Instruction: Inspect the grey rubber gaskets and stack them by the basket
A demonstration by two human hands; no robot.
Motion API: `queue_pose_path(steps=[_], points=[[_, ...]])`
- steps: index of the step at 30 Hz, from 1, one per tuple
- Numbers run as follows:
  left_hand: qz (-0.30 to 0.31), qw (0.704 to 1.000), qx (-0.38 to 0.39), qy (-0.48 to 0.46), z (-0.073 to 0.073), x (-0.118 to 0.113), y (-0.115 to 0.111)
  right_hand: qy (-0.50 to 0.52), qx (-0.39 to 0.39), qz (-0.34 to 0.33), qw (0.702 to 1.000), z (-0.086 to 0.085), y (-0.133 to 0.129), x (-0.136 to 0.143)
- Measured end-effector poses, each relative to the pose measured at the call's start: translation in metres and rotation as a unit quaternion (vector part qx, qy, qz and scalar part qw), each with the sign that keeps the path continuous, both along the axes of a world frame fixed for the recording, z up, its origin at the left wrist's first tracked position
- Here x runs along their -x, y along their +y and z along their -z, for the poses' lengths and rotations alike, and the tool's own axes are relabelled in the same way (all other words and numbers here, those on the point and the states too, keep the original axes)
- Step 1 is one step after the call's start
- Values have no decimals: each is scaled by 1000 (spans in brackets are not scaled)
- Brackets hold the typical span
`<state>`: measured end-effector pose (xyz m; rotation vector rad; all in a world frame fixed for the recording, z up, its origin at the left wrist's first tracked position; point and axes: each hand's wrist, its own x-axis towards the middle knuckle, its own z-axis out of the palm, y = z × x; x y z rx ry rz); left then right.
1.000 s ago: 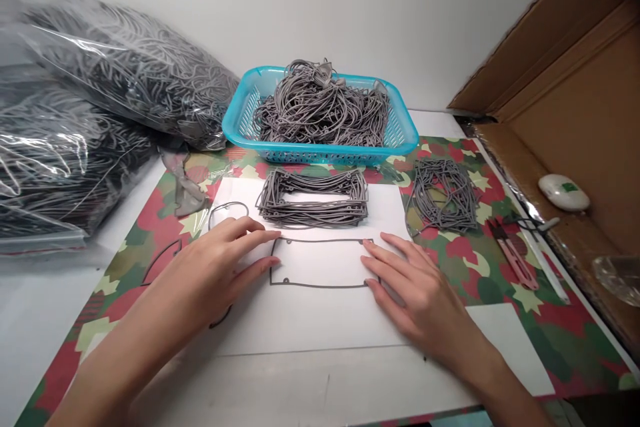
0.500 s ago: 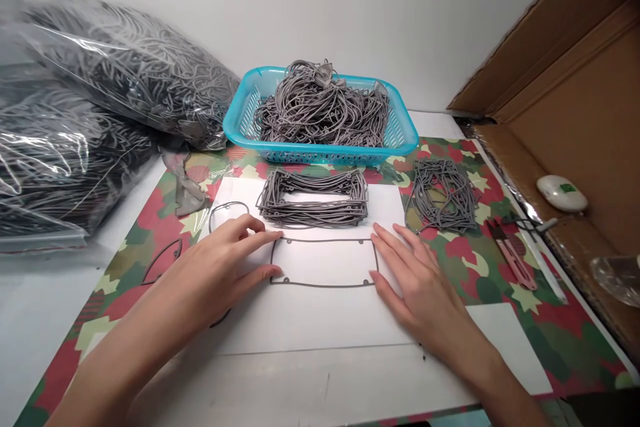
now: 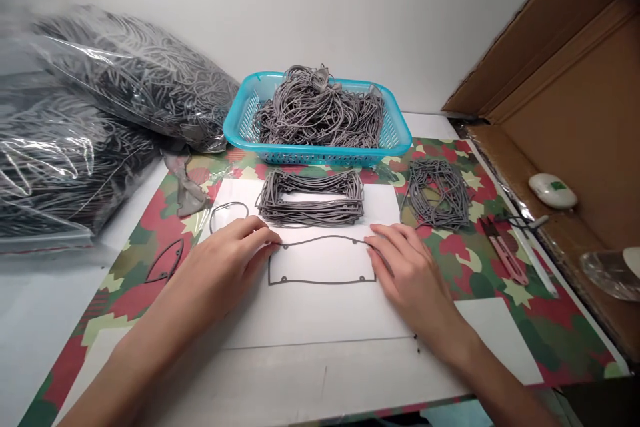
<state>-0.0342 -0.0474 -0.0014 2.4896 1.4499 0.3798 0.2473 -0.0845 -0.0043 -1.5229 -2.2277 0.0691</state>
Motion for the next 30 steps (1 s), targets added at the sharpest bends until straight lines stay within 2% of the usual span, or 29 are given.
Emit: queue_pose_path(steps=[4,7,9,11,13,14,15,19,21,24,27,30], points=[[-3,1000,-19,8,-2,-8,1,14,6,7,1000,0,2,3],[1,998,-49,-26,-5,-12,3,55,11,3,998,-4,3,3],[8,992,-101,-77,-11,-14,2,119,-24,-2,993,-10,4,1],[26,976,-186,-112,-19,-15,-5,172,-90,-9,981,-17,1,-3],[65,960,-252,-104,-26,-15,-18,180,-136,-26,974,-21,-6,-10],[89,958,-258,-91,-27,-15,-27,167,-136,-41,976,-21,-11,-14],[112,961,-240,-78,-27,-14,-37,149,-124,-58,979,-21,-18,-18],[104,984,-104,-99,-12,-7,-74,113,-46,-106,987,-10,-46,-35],[72,986,-103,-108,-4,0,-83,115,-26,-105,987,-4,-56,-40],[-20,984,-150,-91,0,12,-77,109,-18,-86,990,-2,-61,-43],[-127,979,-155,-29,-8,20,-57,95,-16,-53,994,-4,-54,-41],[-149,982,-119,-4,-17,16,-36,78,0,-17,997,-6,-41,-35]])
